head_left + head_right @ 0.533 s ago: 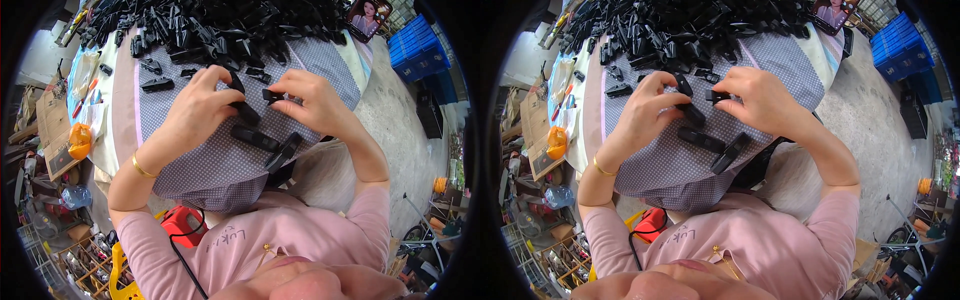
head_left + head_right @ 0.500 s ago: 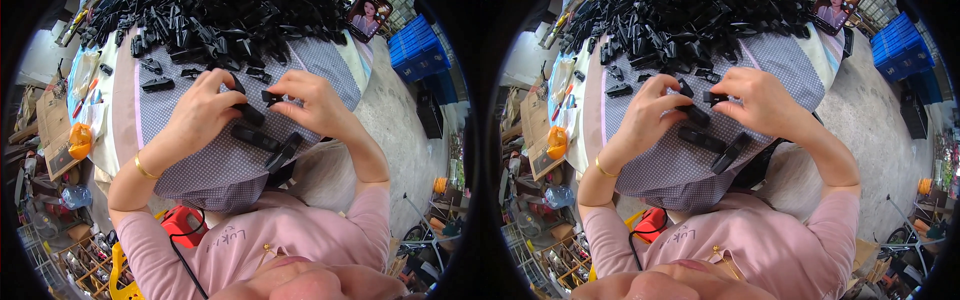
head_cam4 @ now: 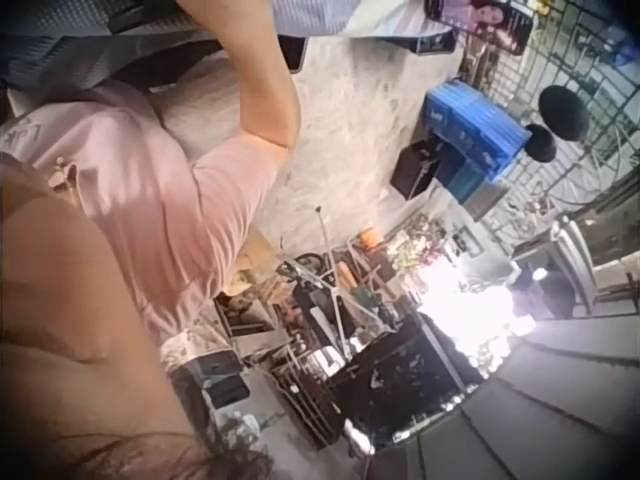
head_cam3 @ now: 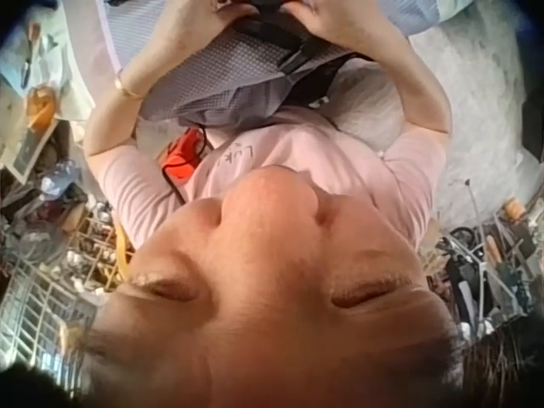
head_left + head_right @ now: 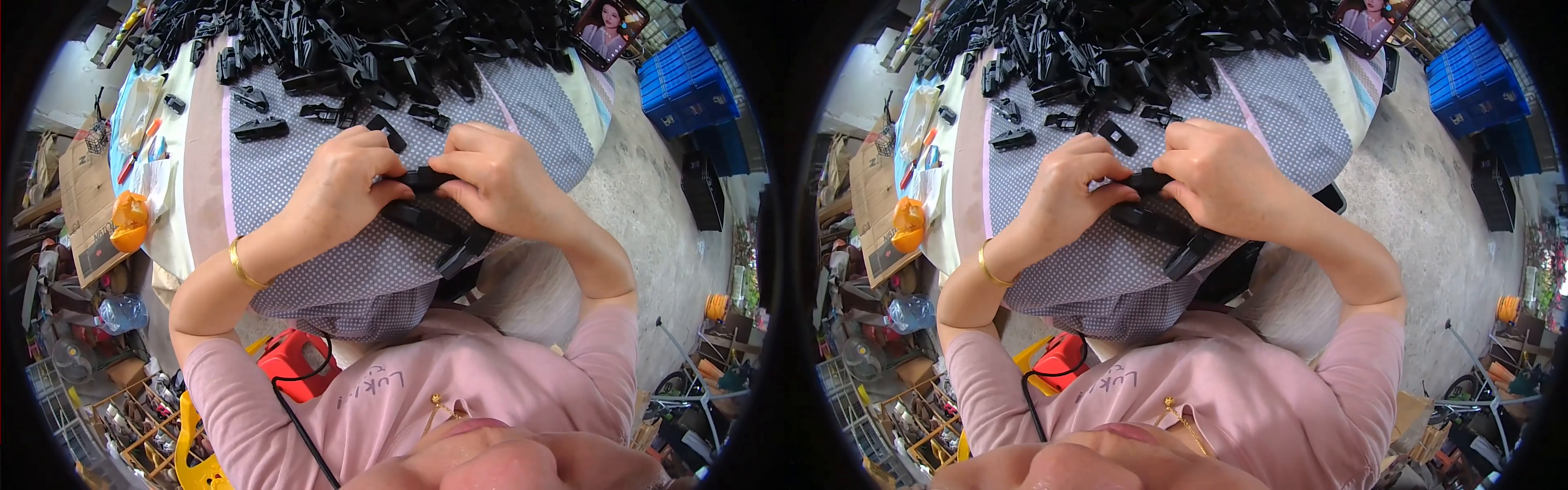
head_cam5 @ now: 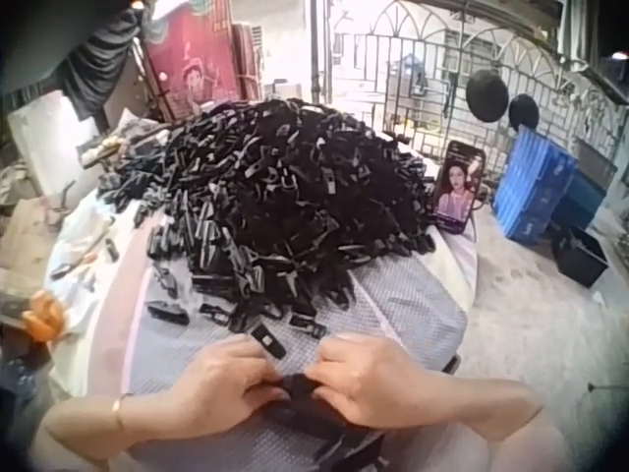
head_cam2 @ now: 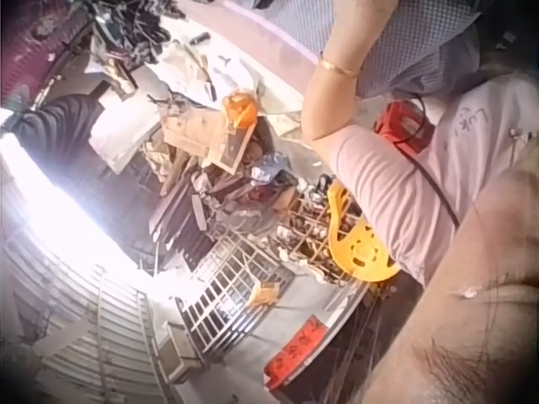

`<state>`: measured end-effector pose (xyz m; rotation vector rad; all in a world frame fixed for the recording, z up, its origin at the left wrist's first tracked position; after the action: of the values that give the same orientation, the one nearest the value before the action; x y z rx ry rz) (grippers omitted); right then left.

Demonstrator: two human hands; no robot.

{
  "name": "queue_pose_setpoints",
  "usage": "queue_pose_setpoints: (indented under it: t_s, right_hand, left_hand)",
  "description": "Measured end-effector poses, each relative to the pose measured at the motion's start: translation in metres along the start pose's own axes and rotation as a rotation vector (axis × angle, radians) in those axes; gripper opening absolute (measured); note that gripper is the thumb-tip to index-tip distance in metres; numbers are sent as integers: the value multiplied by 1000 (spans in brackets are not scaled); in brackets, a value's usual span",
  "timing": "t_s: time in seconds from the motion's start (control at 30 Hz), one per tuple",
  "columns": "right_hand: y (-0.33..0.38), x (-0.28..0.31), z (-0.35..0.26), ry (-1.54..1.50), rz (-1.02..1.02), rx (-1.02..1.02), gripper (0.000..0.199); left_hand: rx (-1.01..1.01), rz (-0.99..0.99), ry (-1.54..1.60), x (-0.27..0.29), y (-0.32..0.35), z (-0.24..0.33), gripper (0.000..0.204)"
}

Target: Assembling black plastic hair clips from individual components at a production workstation.

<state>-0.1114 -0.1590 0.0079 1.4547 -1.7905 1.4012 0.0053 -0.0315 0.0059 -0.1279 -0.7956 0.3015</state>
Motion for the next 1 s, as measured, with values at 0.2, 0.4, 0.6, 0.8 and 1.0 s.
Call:
queue_pose_setpoints:
  t_s: [0.2, 0.4, 0.6, 0.8, 1.0]
  right_hand:
    - [0, 5, 10, -56, -43, -8, 26]
    - [-4, 12, 18, -230, -560, -155, 28]
    - [-20, -1, 33, 191, 155, -11, 32]
    - [-18, -7, 37, 238, 84, -43, 29]
    - [-14, 8, 31, -289, 76, -310, 30]
  left_hand:
    - [-84, -131, -27, 19, -4, 3, 22]
    - [239, 62, -642, 101, 15, -48, 32]
    - [450, -136, -550, 81, 7, -39, 24]
    - [65, -43, -270, 17, -1, 2, 24]
    - [-260, 31, -322, 0, 3, 5, 20]
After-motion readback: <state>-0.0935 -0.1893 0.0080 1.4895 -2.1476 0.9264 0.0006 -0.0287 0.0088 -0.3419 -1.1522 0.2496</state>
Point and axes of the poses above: each hand's wrist, its own y-axis away from the middle knuckle, its own x-axis out of the back of the hand, z = x × y, the point moved 4 cm from there along -y, towards the middle knuckle, and after that the axes turned 7 degrees about y, right-handed, at the moved point
